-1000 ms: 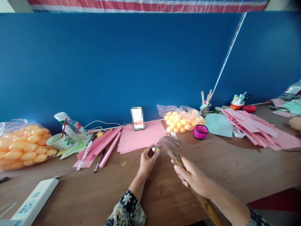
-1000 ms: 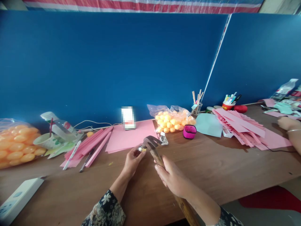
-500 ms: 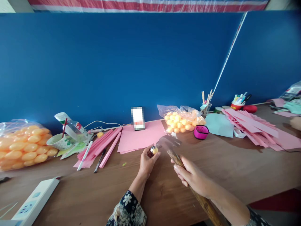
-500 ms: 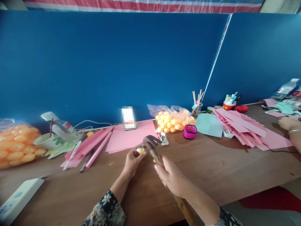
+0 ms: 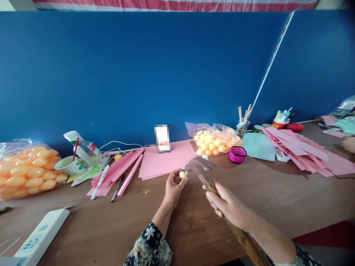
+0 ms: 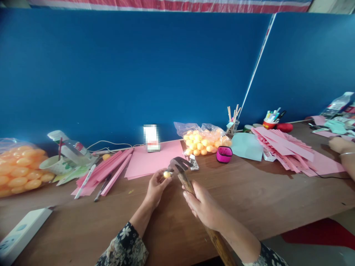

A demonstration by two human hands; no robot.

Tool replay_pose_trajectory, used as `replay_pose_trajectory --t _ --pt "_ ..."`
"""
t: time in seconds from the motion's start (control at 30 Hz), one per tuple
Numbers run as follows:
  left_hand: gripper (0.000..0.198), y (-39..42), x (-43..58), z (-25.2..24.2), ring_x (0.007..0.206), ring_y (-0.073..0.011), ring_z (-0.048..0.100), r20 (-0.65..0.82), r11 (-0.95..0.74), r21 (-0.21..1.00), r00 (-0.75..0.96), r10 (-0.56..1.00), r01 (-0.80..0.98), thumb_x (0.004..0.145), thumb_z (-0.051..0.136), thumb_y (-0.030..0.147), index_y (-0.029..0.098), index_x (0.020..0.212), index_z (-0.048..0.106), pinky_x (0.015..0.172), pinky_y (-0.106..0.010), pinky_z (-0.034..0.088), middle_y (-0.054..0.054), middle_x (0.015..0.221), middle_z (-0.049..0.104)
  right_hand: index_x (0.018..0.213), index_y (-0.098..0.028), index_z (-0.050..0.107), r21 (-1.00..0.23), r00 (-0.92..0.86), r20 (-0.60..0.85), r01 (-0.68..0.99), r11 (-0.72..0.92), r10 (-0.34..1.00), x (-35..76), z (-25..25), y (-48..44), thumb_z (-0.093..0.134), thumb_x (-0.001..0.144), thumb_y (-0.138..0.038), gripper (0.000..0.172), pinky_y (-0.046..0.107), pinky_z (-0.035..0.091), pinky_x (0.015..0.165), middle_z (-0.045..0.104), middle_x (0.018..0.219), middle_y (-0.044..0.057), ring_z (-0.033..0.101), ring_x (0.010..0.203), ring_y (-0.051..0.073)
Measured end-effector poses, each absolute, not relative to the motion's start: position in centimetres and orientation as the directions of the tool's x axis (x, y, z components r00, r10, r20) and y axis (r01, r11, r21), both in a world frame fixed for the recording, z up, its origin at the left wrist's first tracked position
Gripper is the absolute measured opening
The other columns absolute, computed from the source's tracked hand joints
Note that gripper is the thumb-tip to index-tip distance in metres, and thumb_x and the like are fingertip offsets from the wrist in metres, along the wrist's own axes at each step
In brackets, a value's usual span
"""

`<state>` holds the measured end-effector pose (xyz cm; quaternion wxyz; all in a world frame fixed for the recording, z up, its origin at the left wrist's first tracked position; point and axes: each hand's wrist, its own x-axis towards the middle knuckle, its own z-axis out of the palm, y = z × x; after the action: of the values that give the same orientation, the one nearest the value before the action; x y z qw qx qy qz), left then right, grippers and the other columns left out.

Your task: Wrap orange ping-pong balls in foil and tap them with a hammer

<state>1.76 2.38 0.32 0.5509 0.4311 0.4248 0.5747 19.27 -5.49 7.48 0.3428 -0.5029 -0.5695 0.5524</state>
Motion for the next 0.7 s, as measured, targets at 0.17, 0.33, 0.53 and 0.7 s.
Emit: replay_pose_trajectory --t 0.17,0.33,0.53,0.7 --pt "0.05 2.21 1.77 0.6 0.086 -0.0175 0.062 -0.01 0.014 0.942 0.012 1.0 -0.334 0.066 0.069 0.028 0.014 0.111 0.055 0.079 -0.03 0.048 -0.01 0.1 0.065 0.097 -0.021 0.046 -0.973 -0.257 -0.17 0.199 -0.12 0.951 19.37 7.5 -5.46 0.04 0.087 -0.046 0.028 0.023 0.035 0.046 0.04 0.061 -0.005 0.039 0.05 0.009" --pt "0.052 2.12 1.8 0.93 0.09 -0.0176 0.06 0.018 -0.02 0.958 -0.007 1.0 -0.285 0.064 0.071 0.024 0.016 0.113 0.056 0.082 -0.03 0.046 -0.009 0.103 0.065 0.099 -0.02 0.046 -0.971 -0.258 -0.166 0.212 -0.111 0.952 19.32 7.57 -5.56 0.04 0.087 -0.046 0.029 0.022 0.036 0.046 0.04 0.061 -0.005 0.039 0.05 0.009" --pt "0.049 2.24 1.84 0.79 0.094 -0.02 0.061 0.065 -0.063 0.974 0.001 0.998 -0.219 0.061 0.072 0.022 0.016 0.108 0.059 0.085 -0.032 0.045 -0.009 0.104 0.066 0.097 -0.02 0.046 -0.972 -0.262 -0.163 0.208 -0.109 0.951 18.94 7.35 -5.65 0.04 0.086 -0.047 0.029 0.021 0.036 0.045 0.04 0.061 -0.006 0.038 0.049 0.008" --pt "0.052 2.19 1.92 0.63 0.099 -0.02 0.059 0.083 -0.07 0.967 0.044 0.996 -0.245 0.062 0.07 0.019 0.018 0.112 0.055 0.088 -0.031 0.044 -0.008 0.11 0.063 0.094 -0.02 0.046 -0.967 -0.269 -0.181 0.221 -0.123 0.946 18.67 6.76 -5.64 0.041 0.086 -0.047 0.029 0.02 0.035 0.045 0.04 0.06 -0.006 0.038 0.048 0.008"
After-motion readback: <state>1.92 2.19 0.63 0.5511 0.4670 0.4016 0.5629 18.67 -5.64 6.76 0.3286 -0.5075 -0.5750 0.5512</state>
